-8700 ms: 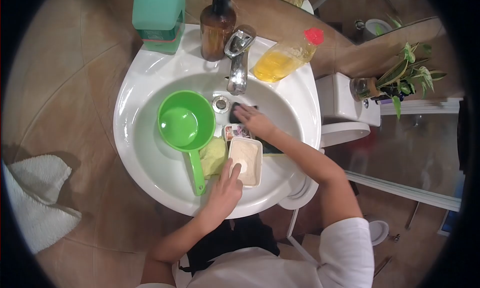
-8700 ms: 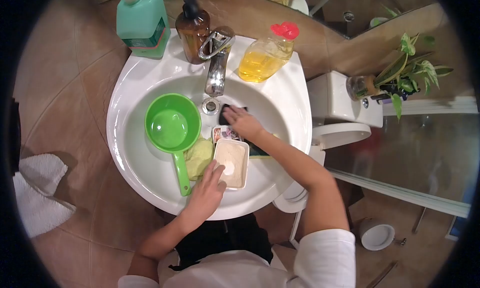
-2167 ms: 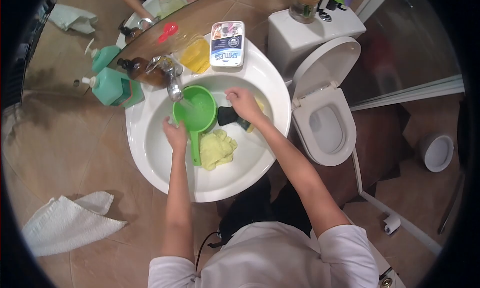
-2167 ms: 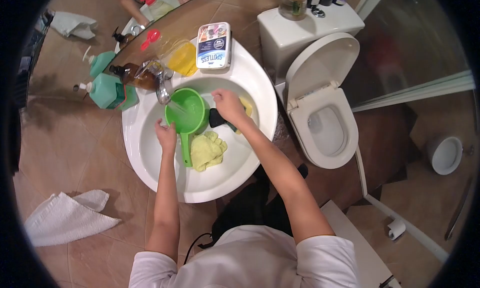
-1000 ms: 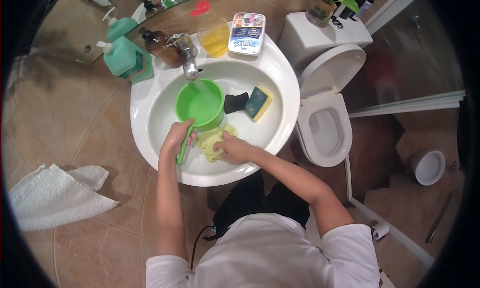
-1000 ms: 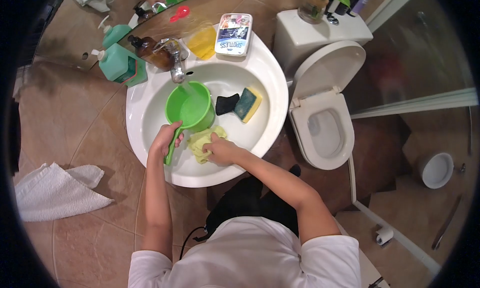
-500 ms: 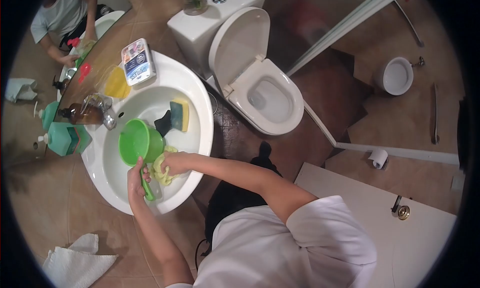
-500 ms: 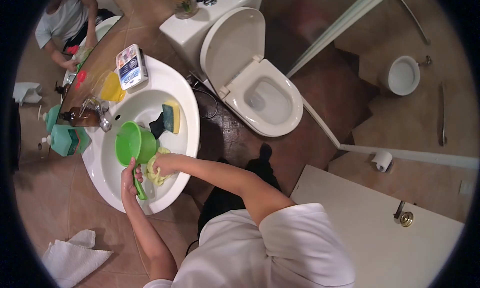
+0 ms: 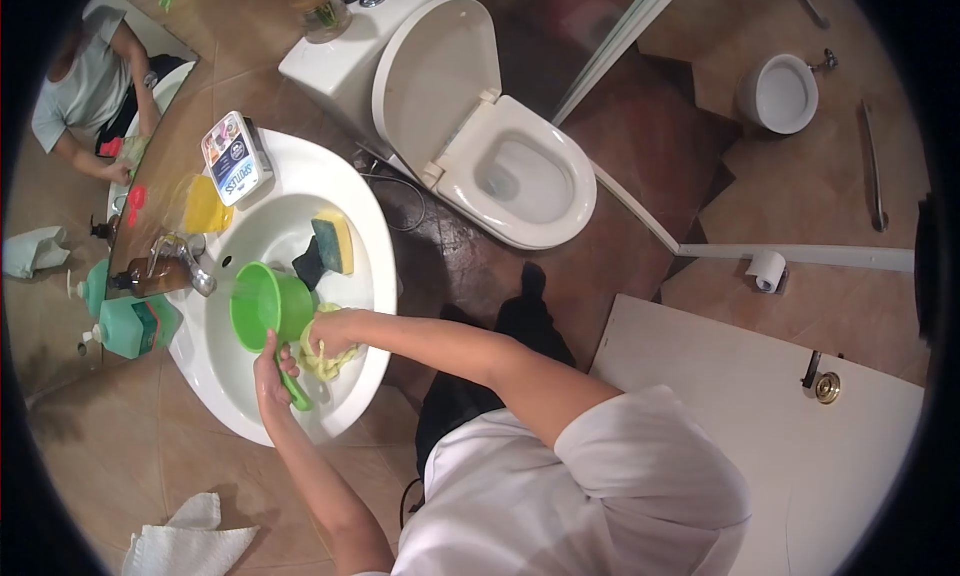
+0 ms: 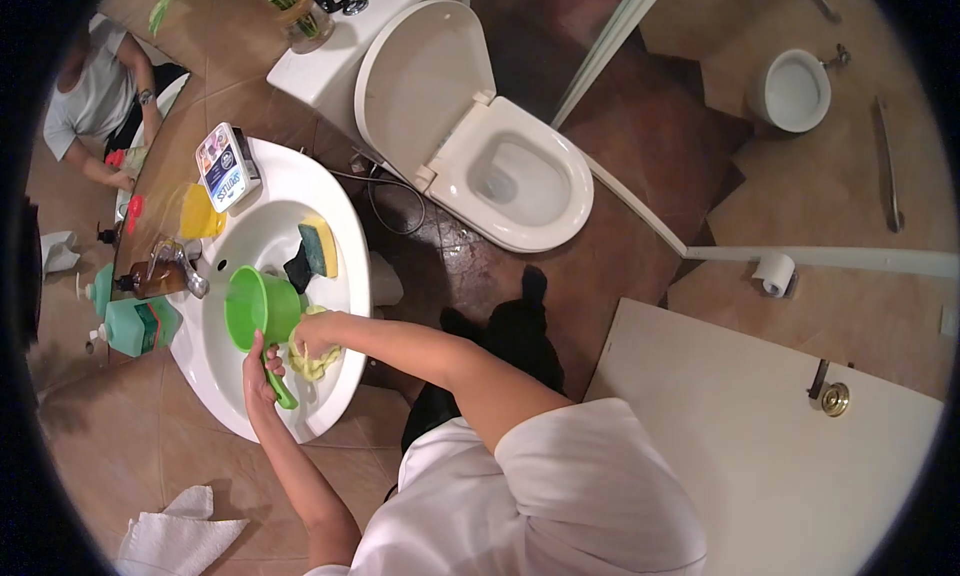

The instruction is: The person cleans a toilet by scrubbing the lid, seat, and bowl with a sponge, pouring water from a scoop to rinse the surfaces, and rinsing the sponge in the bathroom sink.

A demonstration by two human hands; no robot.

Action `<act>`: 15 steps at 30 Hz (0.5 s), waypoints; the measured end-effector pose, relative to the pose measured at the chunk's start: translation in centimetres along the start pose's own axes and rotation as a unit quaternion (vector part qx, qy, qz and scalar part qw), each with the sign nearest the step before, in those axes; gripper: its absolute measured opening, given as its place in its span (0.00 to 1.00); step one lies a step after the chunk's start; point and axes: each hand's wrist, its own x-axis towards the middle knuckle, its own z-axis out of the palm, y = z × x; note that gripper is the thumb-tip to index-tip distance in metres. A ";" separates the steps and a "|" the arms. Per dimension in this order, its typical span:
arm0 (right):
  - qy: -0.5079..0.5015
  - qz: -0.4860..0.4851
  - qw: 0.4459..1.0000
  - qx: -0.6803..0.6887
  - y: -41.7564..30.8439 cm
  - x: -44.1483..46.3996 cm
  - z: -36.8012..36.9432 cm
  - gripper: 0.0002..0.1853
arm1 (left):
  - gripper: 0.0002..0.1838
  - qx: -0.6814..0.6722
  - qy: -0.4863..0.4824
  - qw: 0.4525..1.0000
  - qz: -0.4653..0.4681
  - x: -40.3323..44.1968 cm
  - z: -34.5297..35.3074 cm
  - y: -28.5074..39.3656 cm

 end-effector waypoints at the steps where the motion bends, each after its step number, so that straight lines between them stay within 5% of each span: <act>1: 0.002 0.002 1.000 0.003 0.0 0.1 0.0 0.17 | 0.15 -0.008 0.001 1.000 0.000 0.1 0.0 -0.1; 15: 0.045 0.019 0.999 -0.012 -1.0 -0.7 -0.7 0.14 | 0.17 -0.049 -0.001 0.999 0.008 1.4 -0.2 -1.3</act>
